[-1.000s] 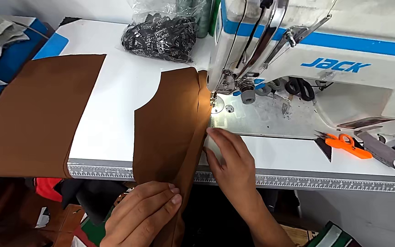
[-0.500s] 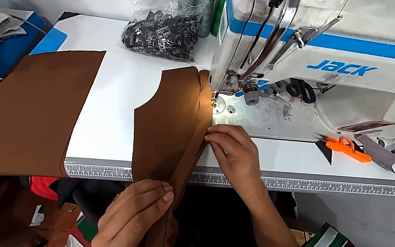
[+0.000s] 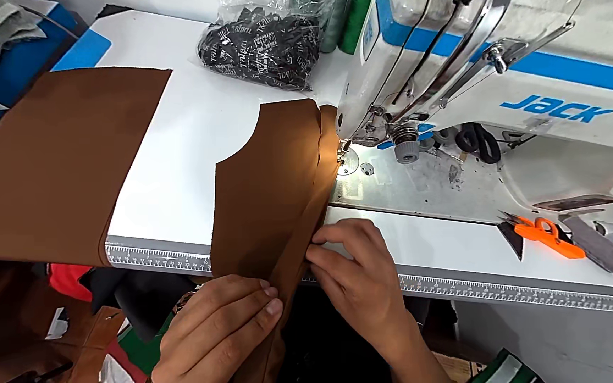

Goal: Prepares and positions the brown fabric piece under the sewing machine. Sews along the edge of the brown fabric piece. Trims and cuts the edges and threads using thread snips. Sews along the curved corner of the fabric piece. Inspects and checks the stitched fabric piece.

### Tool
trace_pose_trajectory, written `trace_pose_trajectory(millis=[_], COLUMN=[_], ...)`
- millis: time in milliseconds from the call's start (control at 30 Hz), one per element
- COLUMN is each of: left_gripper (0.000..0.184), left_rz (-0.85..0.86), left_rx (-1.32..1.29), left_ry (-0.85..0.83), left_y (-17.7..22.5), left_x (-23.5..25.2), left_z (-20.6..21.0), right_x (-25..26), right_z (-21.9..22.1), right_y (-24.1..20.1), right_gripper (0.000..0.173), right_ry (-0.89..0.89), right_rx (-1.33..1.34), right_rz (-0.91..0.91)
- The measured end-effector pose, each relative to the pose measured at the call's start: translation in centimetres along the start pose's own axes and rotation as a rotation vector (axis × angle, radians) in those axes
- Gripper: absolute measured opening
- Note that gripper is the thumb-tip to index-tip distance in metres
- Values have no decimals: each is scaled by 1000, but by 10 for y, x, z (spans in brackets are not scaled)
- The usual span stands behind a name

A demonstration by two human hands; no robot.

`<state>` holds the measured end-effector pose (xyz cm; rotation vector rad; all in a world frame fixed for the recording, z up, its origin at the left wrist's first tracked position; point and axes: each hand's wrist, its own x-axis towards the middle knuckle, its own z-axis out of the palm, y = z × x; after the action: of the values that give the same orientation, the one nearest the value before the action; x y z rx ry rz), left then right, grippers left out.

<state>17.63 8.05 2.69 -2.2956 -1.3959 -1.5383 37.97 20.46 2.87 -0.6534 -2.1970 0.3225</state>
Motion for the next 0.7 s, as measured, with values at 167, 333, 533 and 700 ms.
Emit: trace_pose_trajectory(millis=[167,333,533,700], left_gripper=[17,16,17,16], left_rz=[27,90,159,184], left_rx=[31,80,138,178], left_ry=[-27,-83,-178,-236], left_y=[1,0,7,12], left_x=[0,1,-6,-7], left_z=[0,2,15,22], right_x=[-13,-25,-31,-25], right_z=[0,-3,-10,-14], right_y=[-1,9,24,30], right_gripper=[13,13,17,28], right_ry=[40,4,-163,-263], right_rx=[-82,-76,-154,-222], right_rz=[-49,-104,-67,-38])
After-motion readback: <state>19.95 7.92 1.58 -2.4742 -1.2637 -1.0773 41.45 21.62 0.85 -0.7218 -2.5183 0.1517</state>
